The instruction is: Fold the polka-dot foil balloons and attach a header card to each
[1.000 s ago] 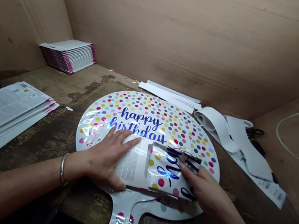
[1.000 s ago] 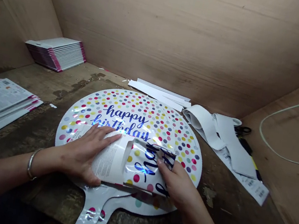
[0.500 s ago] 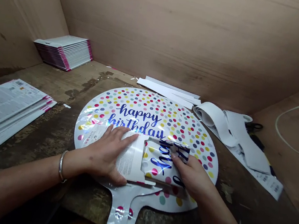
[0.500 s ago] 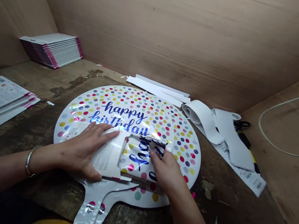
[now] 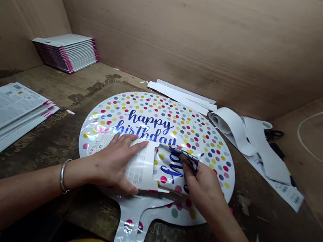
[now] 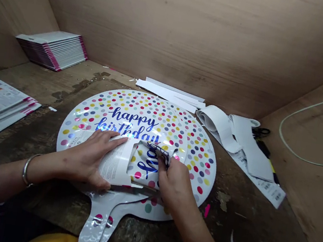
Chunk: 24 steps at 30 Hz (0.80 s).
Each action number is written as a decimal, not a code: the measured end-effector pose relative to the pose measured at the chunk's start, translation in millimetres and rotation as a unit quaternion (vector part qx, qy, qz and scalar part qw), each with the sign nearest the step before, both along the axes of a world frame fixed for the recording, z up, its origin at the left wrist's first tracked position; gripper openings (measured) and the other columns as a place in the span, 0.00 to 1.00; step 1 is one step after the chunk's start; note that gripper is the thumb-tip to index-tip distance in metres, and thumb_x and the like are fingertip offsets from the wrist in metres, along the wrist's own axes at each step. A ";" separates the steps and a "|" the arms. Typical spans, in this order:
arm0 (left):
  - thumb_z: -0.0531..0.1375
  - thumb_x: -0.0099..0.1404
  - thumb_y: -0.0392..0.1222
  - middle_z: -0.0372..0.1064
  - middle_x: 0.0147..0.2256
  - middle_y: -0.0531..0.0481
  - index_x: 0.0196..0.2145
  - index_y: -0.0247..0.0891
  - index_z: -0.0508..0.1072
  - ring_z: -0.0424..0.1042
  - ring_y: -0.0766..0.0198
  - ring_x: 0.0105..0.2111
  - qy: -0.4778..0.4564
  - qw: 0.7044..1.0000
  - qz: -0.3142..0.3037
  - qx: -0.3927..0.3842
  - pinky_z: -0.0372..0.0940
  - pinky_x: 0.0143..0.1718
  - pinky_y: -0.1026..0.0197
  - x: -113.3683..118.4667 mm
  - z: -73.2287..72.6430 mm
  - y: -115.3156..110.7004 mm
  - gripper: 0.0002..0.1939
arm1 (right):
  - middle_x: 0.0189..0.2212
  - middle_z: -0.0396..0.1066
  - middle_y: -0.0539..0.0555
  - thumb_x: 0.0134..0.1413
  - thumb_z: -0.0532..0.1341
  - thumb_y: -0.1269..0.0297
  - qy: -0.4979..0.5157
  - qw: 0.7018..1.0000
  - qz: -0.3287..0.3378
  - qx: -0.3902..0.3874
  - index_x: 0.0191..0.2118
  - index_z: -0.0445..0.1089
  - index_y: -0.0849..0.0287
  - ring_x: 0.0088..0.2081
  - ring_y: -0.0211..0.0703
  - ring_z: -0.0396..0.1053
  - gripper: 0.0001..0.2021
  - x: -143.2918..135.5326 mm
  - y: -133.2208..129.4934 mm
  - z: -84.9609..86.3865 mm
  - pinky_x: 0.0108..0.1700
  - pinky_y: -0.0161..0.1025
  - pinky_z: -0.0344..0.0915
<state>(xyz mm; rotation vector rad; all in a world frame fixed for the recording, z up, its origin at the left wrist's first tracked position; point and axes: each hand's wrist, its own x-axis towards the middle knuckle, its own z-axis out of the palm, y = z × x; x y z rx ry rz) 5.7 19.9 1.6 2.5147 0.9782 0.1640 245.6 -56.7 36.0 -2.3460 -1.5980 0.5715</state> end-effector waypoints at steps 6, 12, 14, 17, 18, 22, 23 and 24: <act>0.67 0.37 0.64 0.44 0.61 0.34 0.64 0.41 0.48 0.43 0.34 0.60 0.010 1.000 -0.004 0.006 0.42 0.58 0.36 -0.3 -1.2 -0.5 0.61 | 0.27 0.73 0.53 0.51 0.58 0.51 0.226 0.971 -0.036 -0.074 0.33 0.68 0.58 0.30 0.45 0.70 0.14 3.5 -4.2 -4.0 0.29 0.37 0.64; 0.67 0.38 0.65 0.40 0.62 0.35 0.65 0.42 0.44 0.38 0.34 0.62 0.004 0.999 -0.037 0.026 0.35 0.59 0.33 -8.4 -10.1 2.7 0.62 | 0.15 0.68 0.45 0.42 0.65 0.51 0.417 0.899 -0.122 -0.063 0.29 0.59 0.55 0.15 0.35 0.64 0.17 34.4 -12.0 -19.5 0.15 0.29 0.55; 0.67 0.38 0.65 0.40 0.62 0.34 0.65 0.42 0.44 0.39 0.34 0.61 0.003 0.998 -0.053 0.025 0.34 0.59 0.33 -7.8 -8.5 3.6 0.63 | 0.10 0.64 0.44 0.43 0.63 0.51 0.421 0.897 -0.111 -0.079 0.25 0.55 0.55 0.12 0.34 0.61 0.18 31.7 -13.0 -22.9 0.14 0.29 0.55; 0.67 0.37 0.66 0.41 0.62 0.34 0.64 0.43 0.45 0.41 0.33 0.61 -0.011 0.996 -0.083 0.017 0.34 0.58 0.32 -2.4 -2.9 1.3 0.63 | 0.07 0.60 0.42 0.48 0.59 0.54 0.382 0.916 -0.090 -0.085 0.23 0.54 0.55 0.08 0.32 0.55 0.15 11.2 -9.8 -21.8 0.11 0.27 0.50; 0.66 0.37 0.67 0.41 0.62 0.34 0.64 0.43 0.45 0.41 0.33 0.61 -0.018 0.995 -0.096 0.015 0.34 0.58 0.32 0.1 -1.2 -0.3 0.63 | 0.07 0.59 0.42 0.50 0.58 0.55 0.366 0.923 -0.079 -0.092 0.23 0.55 0.55 0.08 0.32 0.54 0.13 1.5 -7.4 -20.5 0.10 0.27 0.49; 0.67 0.36 0.66 0.43 0.62 0.33 0.65 0.42 0.44 0.42 0.33 0.60 -0.031 0.991 -0.131 0.021 0.34 0.59 0.32 8.7 1.5 -6.3 0.64 | 0.08 0.58 0.42 0.51 0.53 0.64 0.327 0.939 -0.021 -0.107 0.24 0.61 0.57 0.09 0.33 0.57 0.08 -35.1 3.8 -17.4 0.11 0.28 0.51; 0.67 0.36 0.66 0.43 0.61 0.33 0.65 0.42 0.43 0.43 0.33 0.60 -0.032 0.991 -0.131 0.022 0.34 0.59 0.32 9.5 0.9 -6.8 0.64 | 0.08 0.58 0.43 0.51 0.53 0.66 0.319 0.941 -0.009 -0.107 0.25 0.63 0.58 0.09 0.33 0.58 0.07 -40.5 6.1 -17.4 0.11 0.28 0.52; 0.67 0.36 0.66 0.43 0.61 0.33 0.65 0.42 0.43 0.43 0.33 0.60 -0.033 0.991 -0.129 0.022 0.35 0.59 0.33 9.6 0.1 -6.9 0.65 | 0.08 0.59 0.43 0.50 0.52 0.67 0.310 0.945 0.002 -0.110 0.25 0.65 0.58 0.10 0.34 0.58 0.08 -43.7 7.8 -17.2 0.12 0.29 0.53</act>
